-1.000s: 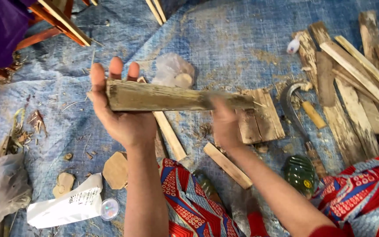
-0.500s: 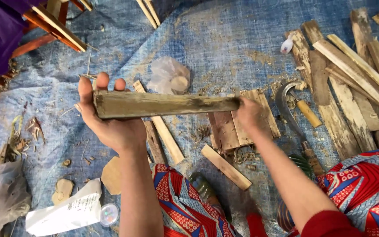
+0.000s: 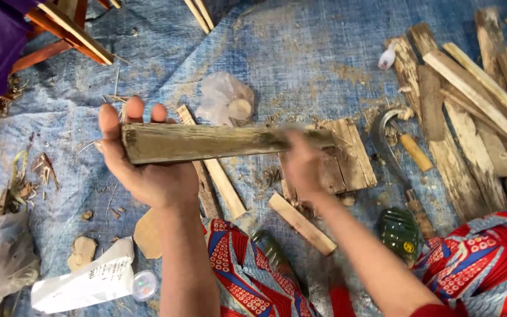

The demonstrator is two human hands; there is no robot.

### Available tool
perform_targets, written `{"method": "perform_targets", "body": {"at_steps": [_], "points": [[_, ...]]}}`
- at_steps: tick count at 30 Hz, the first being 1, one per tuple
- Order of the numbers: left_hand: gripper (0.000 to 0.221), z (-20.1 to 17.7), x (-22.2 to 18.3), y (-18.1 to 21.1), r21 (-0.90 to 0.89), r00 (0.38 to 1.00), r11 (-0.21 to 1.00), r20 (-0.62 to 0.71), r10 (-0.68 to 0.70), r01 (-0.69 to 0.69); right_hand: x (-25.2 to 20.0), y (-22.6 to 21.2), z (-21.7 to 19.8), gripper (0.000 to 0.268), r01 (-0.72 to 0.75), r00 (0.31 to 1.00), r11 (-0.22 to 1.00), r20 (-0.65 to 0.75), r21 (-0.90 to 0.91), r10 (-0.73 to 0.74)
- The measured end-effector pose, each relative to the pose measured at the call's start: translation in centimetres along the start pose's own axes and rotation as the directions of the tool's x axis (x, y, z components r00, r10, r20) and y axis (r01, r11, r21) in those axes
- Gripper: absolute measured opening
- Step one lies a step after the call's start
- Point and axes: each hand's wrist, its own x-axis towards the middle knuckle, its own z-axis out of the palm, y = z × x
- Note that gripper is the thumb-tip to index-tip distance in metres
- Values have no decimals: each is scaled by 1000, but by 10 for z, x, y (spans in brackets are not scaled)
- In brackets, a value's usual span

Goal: Sanding and scraping a wooden instrument component to smooth the surface using a hand tool.

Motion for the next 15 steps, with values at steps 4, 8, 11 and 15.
{"method": "perform_targets", "body": {"at_steps": [4, 8, 11, 15], "points": [[38, 1, -1, -2, -41, 1000, 999, -24, -14, 13, -12, 94, -38, 36, -494, 770, 632, 37, -597, 637], [40, 7, -4, -6, 17, 998, 999, 52, 29, -30, -11, 35, -3, 44, -335, 941, 942, 40, -5, 335], [41, 10, -1, -9, 10, 996, 999, 82, 42, -43, 5, -65, 10, 54, -107, 990, 988, 99, 112, 97], [42, 14, 1, -9, -13, 994, 1000, 110, 14, -13, 20, -114, 8, 47, 118, 987, 976, 83, 183, -135]]}}
